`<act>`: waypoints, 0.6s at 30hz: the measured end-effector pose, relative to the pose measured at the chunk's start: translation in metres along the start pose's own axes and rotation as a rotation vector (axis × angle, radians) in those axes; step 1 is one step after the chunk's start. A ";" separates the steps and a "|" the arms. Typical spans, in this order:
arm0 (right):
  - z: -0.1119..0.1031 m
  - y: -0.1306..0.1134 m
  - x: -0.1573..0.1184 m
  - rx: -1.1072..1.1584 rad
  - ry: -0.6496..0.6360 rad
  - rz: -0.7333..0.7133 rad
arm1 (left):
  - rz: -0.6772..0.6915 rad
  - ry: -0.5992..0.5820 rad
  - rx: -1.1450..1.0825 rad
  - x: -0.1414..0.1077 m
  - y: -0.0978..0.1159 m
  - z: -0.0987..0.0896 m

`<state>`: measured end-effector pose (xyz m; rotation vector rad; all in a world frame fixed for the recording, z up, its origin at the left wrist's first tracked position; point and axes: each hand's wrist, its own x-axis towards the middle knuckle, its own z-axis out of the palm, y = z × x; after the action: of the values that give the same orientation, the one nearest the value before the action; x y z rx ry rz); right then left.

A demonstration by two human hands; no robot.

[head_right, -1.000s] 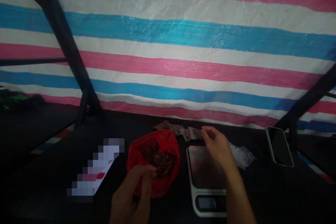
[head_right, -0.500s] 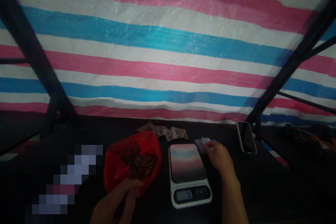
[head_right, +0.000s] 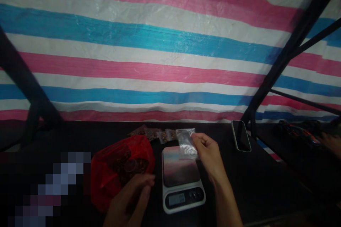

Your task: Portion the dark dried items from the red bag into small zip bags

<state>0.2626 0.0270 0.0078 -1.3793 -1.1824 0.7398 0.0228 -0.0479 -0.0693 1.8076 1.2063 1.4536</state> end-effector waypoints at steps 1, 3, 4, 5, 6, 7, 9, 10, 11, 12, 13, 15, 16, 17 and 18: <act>0.012 -0.005 -0.007 0.062 -0.107 0.016 | -0.092 -0.021 -0.113 0.003 0.002 0.006; 0.036 -0.012 -0.019 0.126 -0.279 0.028 | -0.259 -0.040 -0.322 0.010 0.007 0.015; 0.046 -0.013 -0.023 0.135 -0.323 0.017 | -0.314 -0.056 -0.409 0.013 0.009 0.019; 0.056 -0.012 -0.027 0.129 -0.341 -0.001 | -0.350 -0.097 -0.480 0.015 0.011 0.021; 0.063 -0.010 -0.030 0.111 -0.340 -0.022 | -0.389 -0.103 -0.527 0.018 0.013 0.021; 0.069 -0.007 -0.032 0.084 -0.329 -0.044 | -0.409 -0.089 -0.558 0.021 0.015 0.021; 0.075 -0.002 -0.035 0.014 -0.284 -0.096 | -0.436 -0.001 -0.581 0.025 0.017 0.017; 0.075 -0.001 -0.036 -0.018 -0.227 -0.141 | -0.434 0.052 -0.581 0.026 0.018 0.015; 0.074 -0.002 -0.037 -0.046 -0.156 -0.206 | -0.426 0.094 -0.577 0.027 0.017 0.012; 0.073 -0.004 -0.039 -0.067 -0.086 -0.290 | -0.410 0.132 -0.572 0.028 0.016 0.009; 0.071 -0.009 -0.041 -0.082 -0.047 -0.382 | -0.393 0.165 -0.569 0.029 0.015 0.007; 0.068 -0.020 -0.047 -0.114 -0.133 -0.529 | -0.367 0.218 -0.566 0.029 0.012 0.004; 0.067 -0.025 -0.051 -0.135 -0.256 -0.560 | -0.361 0.241 -0.565 0.029 0.010 0.003; 0.067 -0.030 -0.054 -0.155 -0.370 -0.561 | -0.361 0.264 -0.561 0.029 0.009 0.001; 0.068 -0.033 -0.056 -0.167 -0.453 -0.546 | -0.359 0.270 -0.552 0.029 0.009 0.000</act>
<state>0.1750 -0.0066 0.0163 -0.9619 -1.9158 0.5765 0.0266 -0.0264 -0.0481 0.9995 1.0439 1.6395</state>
